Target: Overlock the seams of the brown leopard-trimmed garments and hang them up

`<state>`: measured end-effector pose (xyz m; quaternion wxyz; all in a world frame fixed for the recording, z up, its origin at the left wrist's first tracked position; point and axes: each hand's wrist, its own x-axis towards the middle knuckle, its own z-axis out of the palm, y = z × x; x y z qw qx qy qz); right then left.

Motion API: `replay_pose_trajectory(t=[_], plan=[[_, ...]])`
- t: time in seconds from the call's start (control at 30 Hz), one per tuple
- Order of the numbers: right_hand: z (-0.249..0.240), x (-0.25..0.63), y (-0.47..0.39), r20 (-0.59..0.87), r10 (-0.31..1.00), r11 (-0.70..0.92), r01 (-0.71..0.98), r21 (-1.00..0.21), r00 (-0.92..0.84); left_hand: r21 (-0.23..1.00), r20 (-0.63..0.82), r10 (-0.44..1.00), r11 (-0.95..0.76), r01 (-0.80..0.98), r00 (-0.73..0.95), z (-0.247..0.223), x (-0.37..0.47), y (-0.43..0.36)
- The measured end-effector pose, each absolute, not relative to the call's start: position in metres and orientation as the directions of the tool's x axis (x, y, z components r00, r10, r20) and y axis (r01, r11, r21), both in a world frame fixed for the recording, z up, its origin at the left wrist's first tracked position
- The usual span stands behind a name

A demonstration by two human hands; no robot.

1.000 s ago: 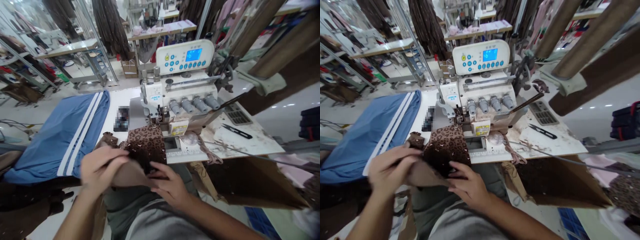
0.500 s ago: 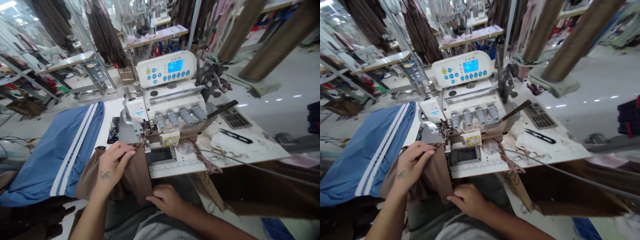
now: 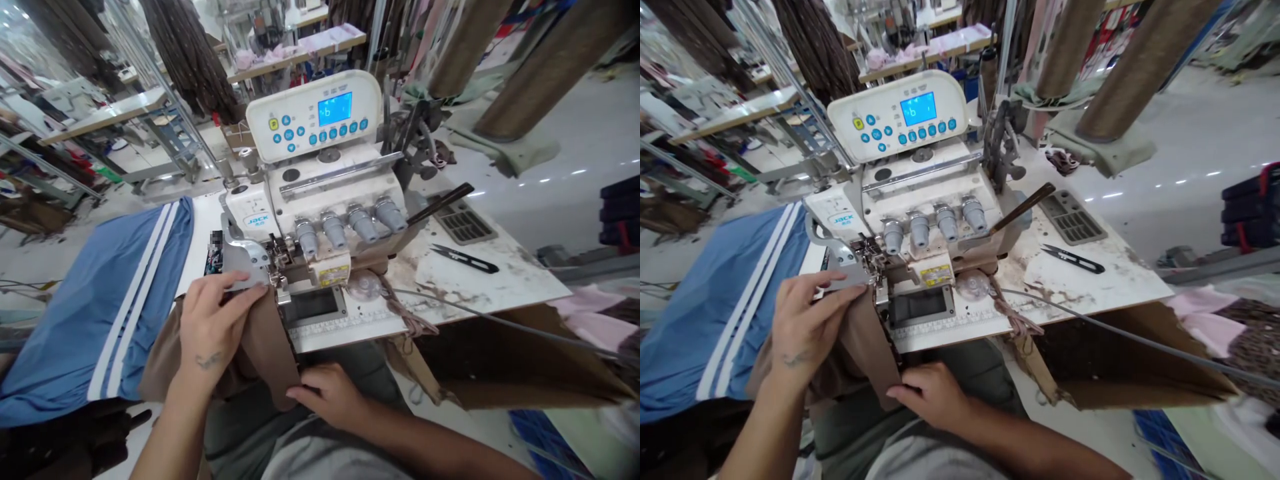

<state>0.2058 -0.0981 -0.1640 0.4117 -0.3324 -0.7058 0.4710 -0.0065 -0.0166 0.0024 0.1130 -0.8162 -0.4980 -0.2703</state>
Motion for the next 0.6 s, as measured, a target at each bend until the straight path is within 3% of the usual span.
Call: replay_pose_trajectory(t=[0.07, 0.1, 0.6], plan=[[-0.163, 0.207, -0.099, 0.277, 0.858, 0.343, 0.081, -0.936, -0.433, -0.102, 0.501, 0.733, -0.477, 0.873, 0.459, 0.001, 0.002, -0.030], [-0.163, 0.207, -0.099, 0.287, 0.856, 0.352, 0.079, -0.933, -0.430, -0.120, 0.462, 0.751, -0.474, 0.872, 0.471, 0.000, 0.008, -0.037], [-0.142, 0.213, -0.087, 0.364, 0.826, 0.442, 0.092, -0.892, -0.430, 0.127, 0.412, 0.860, -0.382, 0.915, 0.302, -0.008, 0.030, -0.038]])
